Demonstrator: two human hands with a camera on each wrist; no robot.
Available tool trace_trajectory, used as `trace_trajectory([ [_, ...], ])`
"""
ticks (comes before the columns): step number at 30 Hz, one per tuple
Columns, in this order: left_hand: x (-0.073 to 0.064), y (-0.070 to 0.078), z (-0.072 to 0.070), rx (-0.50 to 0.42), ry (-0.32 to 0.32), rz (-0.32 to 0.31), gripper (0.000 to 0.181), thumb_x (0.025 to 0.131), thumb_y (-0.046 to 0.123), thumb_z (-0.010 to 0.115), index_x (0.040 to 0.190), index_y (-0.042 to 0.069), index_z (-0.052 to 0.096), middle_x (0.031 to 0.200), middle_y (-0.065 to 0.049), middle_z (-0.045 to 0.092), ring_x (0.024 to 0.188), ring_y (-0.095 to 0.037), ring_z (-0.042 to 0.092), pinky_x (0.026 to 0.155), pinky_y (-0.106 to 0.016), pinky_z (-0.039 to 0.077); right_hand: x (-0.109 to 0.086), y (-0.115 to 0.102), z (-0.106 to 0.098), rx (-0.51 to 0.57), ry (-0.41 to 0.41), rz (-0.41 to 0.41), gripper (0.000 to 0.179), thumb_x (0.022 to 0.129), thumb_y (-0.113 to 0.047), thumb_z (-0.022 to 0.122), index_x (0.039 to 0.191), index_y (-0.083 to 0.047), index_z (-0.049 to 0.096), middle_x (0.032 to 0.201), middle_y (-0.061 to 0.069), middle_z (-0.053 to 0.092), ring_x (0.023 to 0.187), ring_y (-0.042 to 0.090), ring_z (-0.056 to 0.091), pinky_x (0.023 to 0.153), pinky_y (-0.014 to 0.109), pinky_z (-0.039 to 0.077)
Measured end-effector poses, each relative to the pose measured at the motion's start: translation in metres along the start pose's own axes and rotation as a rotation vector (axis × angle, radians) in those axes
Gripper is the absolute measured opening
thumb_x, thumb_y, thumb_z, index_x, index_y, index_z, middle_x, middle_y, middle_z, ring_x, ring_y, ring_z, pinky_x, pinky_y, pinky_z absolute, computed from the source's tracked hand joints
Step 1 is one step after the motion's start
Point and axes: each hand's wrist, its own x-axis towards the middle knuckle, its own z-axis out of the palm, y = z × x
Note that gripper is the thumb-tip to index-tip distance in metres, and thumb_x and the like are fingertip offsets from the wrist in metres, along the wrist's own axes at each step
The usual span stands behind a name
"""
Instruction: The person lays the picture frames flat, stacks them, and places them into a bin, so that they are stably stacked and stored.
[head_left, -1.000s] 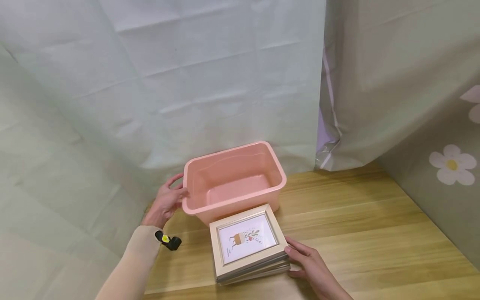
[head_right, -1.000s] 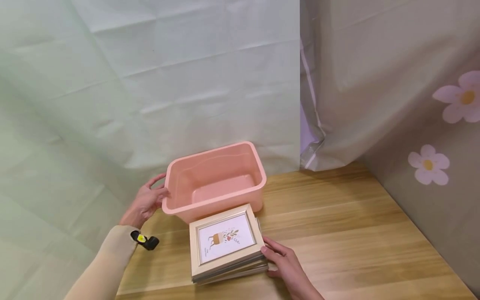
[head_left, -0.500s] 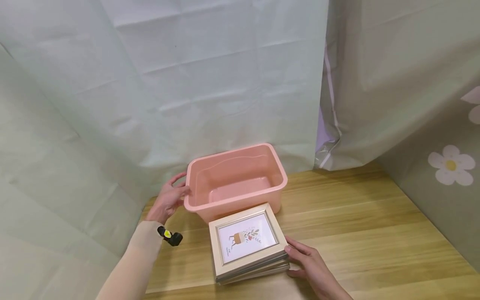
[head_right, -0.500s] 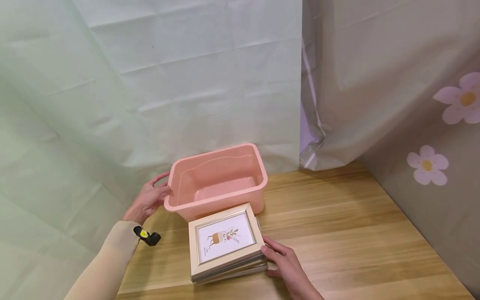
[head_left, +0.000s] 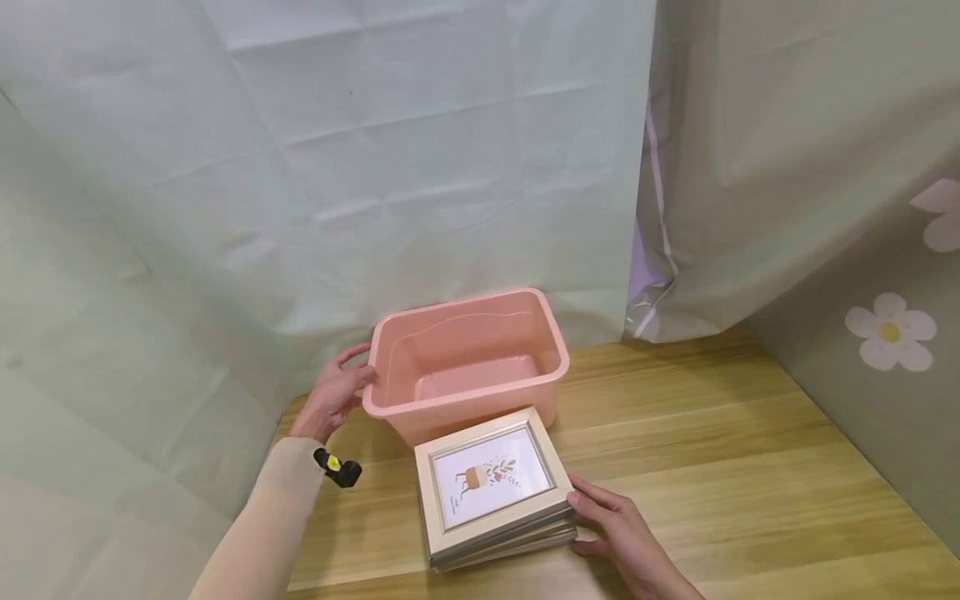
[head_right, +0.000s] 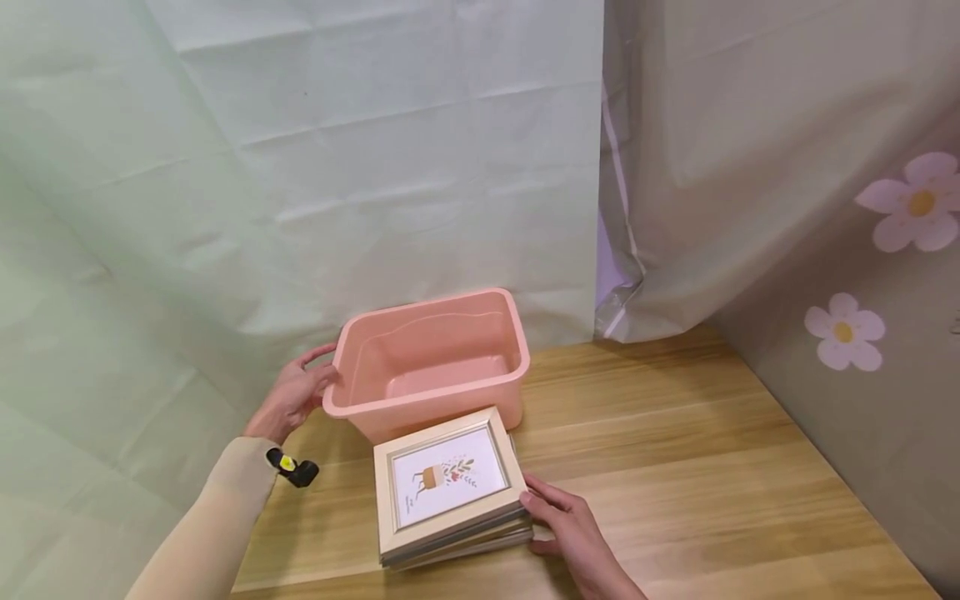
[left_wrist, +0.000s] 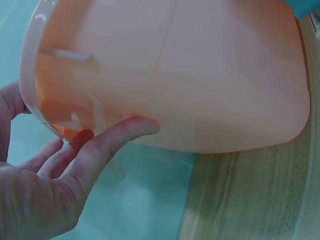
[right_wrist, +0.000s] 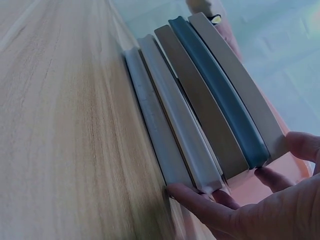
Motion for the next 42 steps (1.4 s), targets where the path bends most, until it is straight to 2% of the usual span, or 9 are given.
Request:
trace_trajectory([
  [6,-0.008,-0.006,0.0,-0.068,0.047,0.006,0.072,0.102,0.008,0.064,0.168,0.01,0.036,0.125,-0.005,0.07,0.091,-0.006,0.07,0.07,-0.024,0.065,0.0,-0.003,0.0,-0.005,0.006,0.006,0.066,0.111,-0.034,0.06,0.163,0.002,0.043,0.17,0.033,0.039,0.136,0.034,0.064,0.099,0.057,0.064],
  [10,-0.023,-0.017,0.002,-0.18,0.096,0.004,0.064,0.11,0.021,0.061,0.167,0.01,0.035,0.107,0.011,0.069,0.09,-0.001,0.071,0.074,-0.02,0.062,0.001,-0.006,0.001,-0.004,0.011,-0.002,0.068,0.11,-0.033,0.061,0.164,0.004,0.042,0.164,0.033,0.048,0.132,0.03,0.066,0.097,0.05,0.065],
  [16,-0.06,-0.047,0.013,-0.279,0.143,-0.048,0.04,0.115,0.041,0.04,0.149,0.019,0.042,0.144,-0.005,0.06,0.122,-0.013,0.065,0.101,-0.03,0.058,0.003,-0.011,-0.002,-0.053,0.037,0.021,0.068,0.109,-0.033,0.065,0.163,0.003,0.044,0.155,0.029,0.058,0.118,0.023,0.071,0.091,0.047,0.066],
  [19,-0.084,-0.065,0.024,-0.28,0.096,-0.106,0.05,0.115,0.045,0.035,0.154,0.014,0.038,0.164,-0.024,0.044,0.146,-0.033,0.051,0.109,-0.04,0.054,0.006,-0.018,-0.009,-0.132,0.063,0.029,0.067,0.107,-0.036,0.067,0.16,0.001,0.049,0.155,0.027,0.06,0.118,0.024,0.073,0.093,0.046,0.066],
  [22,-0.105,-0.079,0.038,-0.212,0.046,-0.168,0.065,0.114,0.046,0.037,0.164,0.005,0.028,0.17,-0.037,0.032,0.153,-0.05,0.041,0.108,-0.048,0.057,0.014,-0.029,-0.02,-0.206,0.062,0.027,0.068,0.106,-0.038,0.067,0.159,0.002,0.051,0.155,0.027,0.061,0.124,0.027,0.072,0.098,0.046,0.065],
  [27,-0.126,-0.089,0.065,-0.061,-0.012,-0.234,0.077,0.109,0.047,0.05,0.165,-0.002,0.029,0.162,-0.045,0.037,0.147,-0.06,0.044,0.101,-0.054,0.062,0.037,-0.045,-0.036,-0.227,-0.078,0.043,0.075,0.109,-0.04,0.061,0.161,0.01,0.04,0.152,0.029,0.063,0.127,0.028,0.071,0.105,0.045,0.062],
  [31,-0.135,-0.093,0.079,-0.054,-0.051,-0.258,0.083,0.105,0.048,0.055,0.163,-0.006,0.031,0.156,-0.047,0.04,0.144,-0.062,0.046,0.099,-0.062,0.062,0.057,-0.052,-0.041,-0.197,-0.231,0.063,0.069,0.111,-0.039,0.057,0.155,0.013,0.045,0.137,0.022,0.074,0.116,0.02,0.075,0.1,0.037,0.063],
  [37,-0.139,-0.098,0.088,-0.08,-0.126,-0.265,0.082,0.103,0.051,0.055,0.16,-0.006,0.036,0.152,-0.041,0.052,0.136,-0.049,0.058,0.094,-0.057,0.062,0.082,-0.05,-0.054,-0.065,-0.445,0.14,0.031,0.113,-0.037,0.054,0.122,-0.014,0.073,0.111,-0.002,0.083,0.104,0.014,0.076,0.094,0.037,0.062],
  [42,-0.143,-0.104,0.088,-0.17,-0.24,-0.269,0.084,0.105,0.052,0.055,0.158,-0.008,0.032,0.154,-0.04,0.049,0.134,-0.04,0.059,0.099,-0.053,0.06,0.089,-0.043,-0.064,-0.013,-0.536,0.162,0.052,0.114,-0.034,0.055,0.152,0.002,0.054,0.129,0.006,0.078,0.116,0.019,0.073,0.099,0.047,0.062],
])
